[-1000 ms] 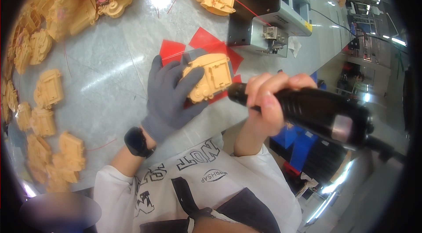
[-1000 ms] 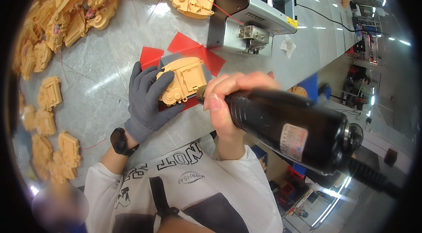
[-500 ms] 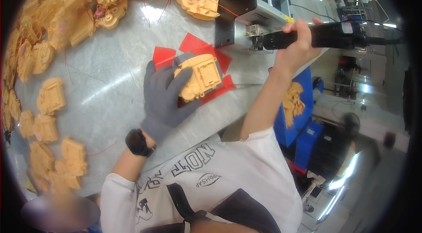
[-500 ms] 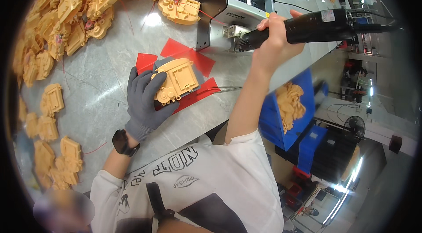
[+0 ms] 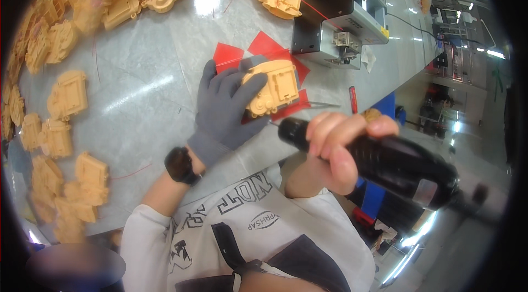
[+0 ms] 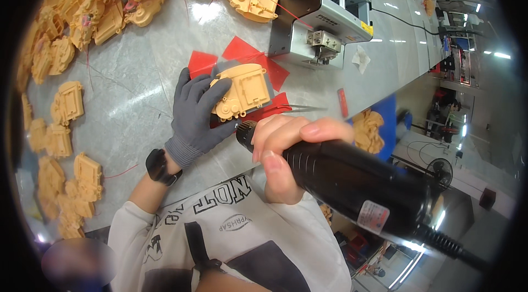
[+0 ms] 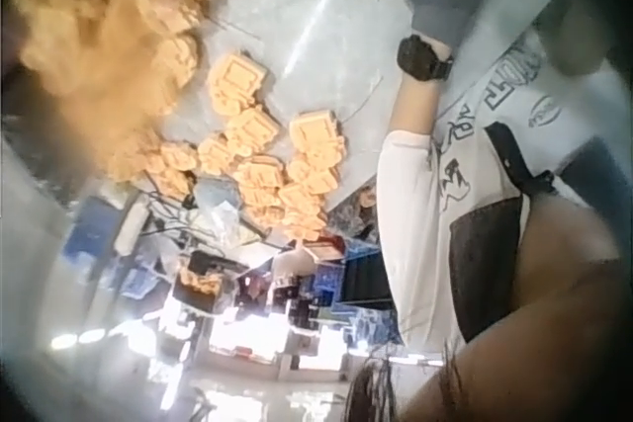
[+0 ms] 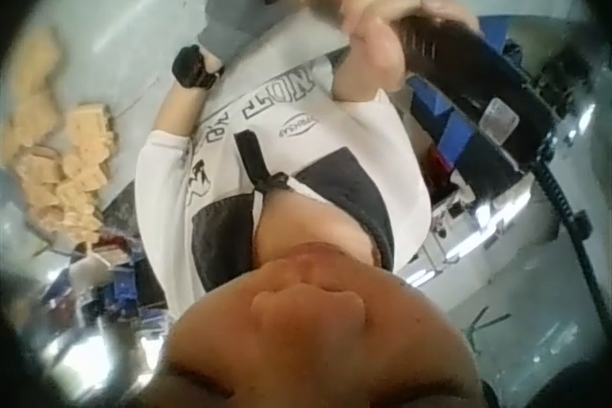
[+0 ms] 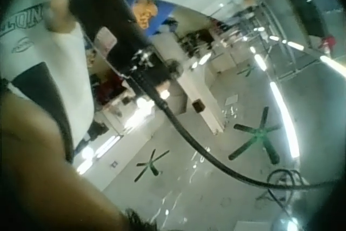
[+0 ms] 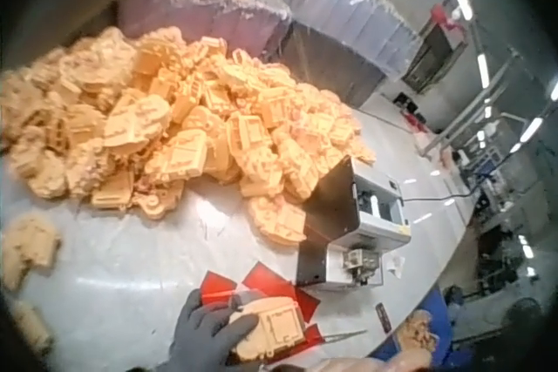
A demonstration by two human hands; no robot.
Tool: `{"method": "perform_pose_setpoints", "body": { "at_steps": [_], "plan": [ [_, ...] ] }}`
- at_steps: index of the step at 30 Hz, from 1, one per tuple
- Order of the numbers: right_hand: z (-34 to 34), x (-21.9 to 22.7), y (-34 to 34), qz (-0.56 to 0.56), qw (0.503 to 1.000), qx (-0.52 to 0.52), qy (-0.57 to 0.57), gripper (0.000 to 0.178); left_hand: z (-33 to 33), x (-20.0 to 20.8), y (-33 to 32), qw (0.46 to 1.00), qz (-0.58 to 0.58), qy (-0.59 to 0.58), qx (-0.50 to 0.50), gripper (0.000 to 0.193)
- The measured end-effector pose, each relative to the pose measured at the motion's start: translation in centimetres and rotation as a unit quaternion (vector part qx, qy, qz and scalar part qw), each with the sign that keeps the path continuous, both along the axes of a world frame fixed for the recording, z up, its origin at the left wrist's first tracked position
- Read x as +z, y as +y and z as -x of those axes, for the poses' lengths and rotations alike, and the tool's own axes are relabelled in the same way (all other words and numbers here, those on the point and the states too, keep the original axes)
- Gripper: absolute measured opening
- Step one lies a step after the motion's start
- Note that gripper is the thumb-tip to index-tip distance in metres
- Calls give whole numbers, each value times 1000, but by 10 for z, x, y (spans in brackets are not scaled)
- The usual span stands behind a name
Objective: The person secures small toy components into plastic toy housings using an electric screwdriver.
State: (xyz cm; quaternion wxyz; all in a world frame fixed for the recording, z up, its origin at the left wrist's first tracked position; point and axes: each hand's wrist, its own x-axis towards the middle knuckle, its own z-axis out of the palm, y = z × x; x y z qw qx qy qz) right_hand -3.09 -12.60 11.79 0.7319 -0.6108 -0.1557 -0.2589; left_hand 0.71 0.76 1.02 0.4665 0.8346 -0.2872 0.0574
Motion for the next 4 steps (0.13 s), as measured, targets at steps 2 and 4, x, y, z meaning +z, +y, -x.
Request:
{"method": "perform_pose_setpoints", "body": {
  "at_steps": [2,4],
  "plan": [
    [0,-1,5,-20,999,-24,8,46,1,2,0,1000,0,0,-3,68],
    [-2,-3,9,-41,998,-44,17,45,1,3,2,1000,4,18,-14,67]
  ]
}}
